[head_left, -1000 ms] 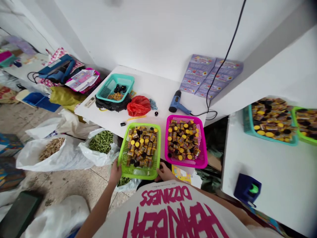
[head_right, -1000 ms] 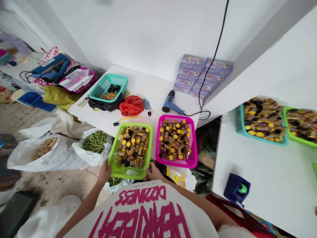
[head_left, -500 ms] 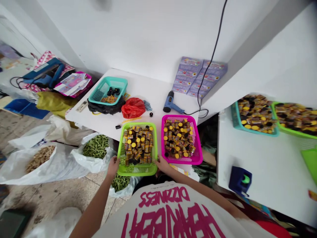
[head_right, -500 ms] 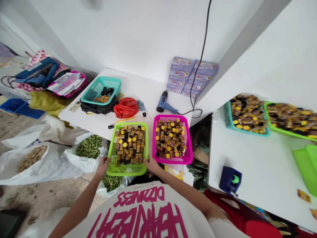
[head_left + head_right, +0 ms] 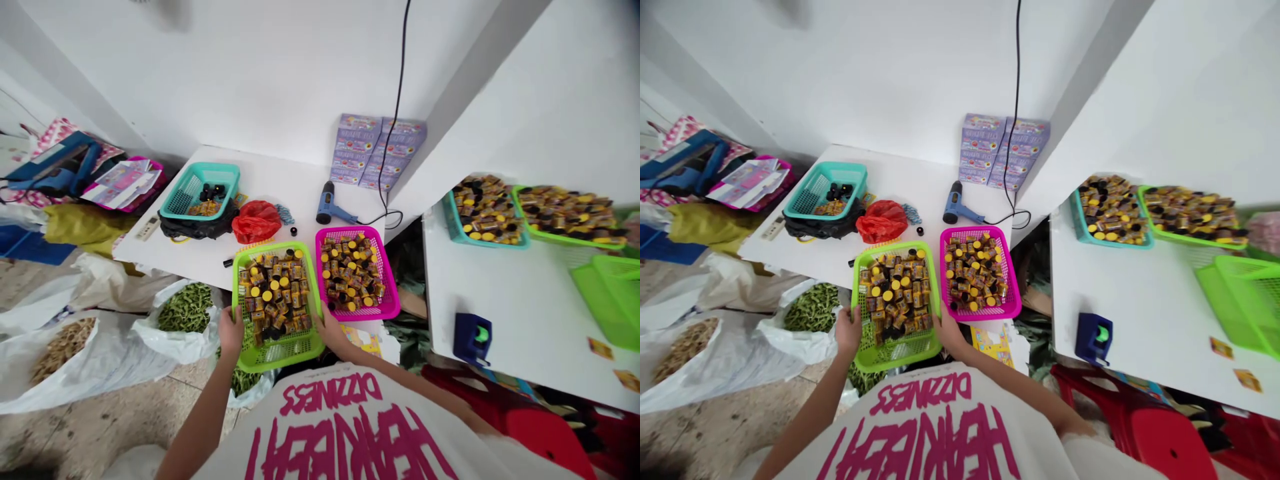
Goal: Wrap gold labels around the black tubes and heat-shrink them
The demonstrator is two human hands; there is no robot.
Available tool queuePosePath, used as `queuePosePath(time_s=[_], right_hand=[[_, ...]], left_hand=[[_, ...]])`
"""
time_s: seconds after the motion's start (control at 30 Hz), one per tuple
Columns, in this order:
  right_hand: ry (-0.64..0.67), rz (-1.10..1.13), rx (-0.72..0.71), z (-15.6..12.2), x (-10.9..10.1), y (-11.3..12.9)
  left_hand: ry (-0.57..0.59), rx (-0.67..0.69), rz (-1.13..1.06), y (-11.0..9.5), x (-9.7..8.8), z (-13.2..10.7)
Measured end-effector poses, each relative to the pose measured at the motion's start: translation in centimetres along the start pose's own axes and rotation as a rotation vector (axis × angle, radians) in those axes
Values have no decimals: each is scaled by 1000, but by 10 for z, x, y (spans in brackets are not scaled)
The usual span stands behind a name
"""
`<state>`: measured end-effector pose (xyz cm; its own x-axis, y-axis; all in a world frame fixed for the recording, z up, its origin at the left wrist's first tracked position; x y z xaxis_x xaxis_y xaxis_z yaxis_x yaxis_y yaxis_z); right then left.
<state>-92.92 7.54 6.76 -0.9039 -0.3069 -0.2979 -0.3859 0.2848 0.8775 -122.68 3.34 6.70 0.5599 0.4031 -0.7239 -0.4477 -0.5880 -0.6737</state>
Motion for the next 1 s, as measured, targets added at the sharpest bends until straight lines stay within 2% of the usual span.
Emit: queuePosePath(time_s=[0.13,0.23,0.37,0.47,0.57,0.63,0.77,0.9,1.0], right_hand=[[-3,23,-71,-23,-34,14],[-40,28,-127,-34,-53,26],[-99,-8,-131,-39,-67,36],[-117,-15,-129,-40,-74,37],[-92,-30,-156,-36,-76,37],[-51,-56,-138,-28,-69,38],[19,-118,-73,7,-35,40],[93,-210,0,44,4,38],[160,-278,72,55,11,34]], left_hand=[[-80,64,-48,-34,-21,-22],[-114,111,-82,-62,-31,-29],[-103,156,-115,-86,-31,-29],[-83,162,-119,-91,-26,-28],[-73,158,-112,-85,-25,-27],[-72,139,-98,-75,-25,-22],[-71,43,-34,-45,-20,0],[-23,-68,11,-14,-2,28],[14,-122,7,0,14,42]])
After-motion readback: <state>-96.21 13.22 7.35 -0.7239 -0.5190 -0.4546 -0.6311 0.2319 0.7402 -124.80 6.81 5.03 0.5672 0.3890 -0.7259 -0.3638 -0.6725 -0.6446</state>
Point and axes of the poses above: each hand's wrist, its own z-axis towards the middle knuckle, its own x-axis out of the palm, y = z × x, the point moved 1 cm from there along z, towards the middle knuckle, and after that the axes turned 3 degrees about -z, right-handed, at the moved point
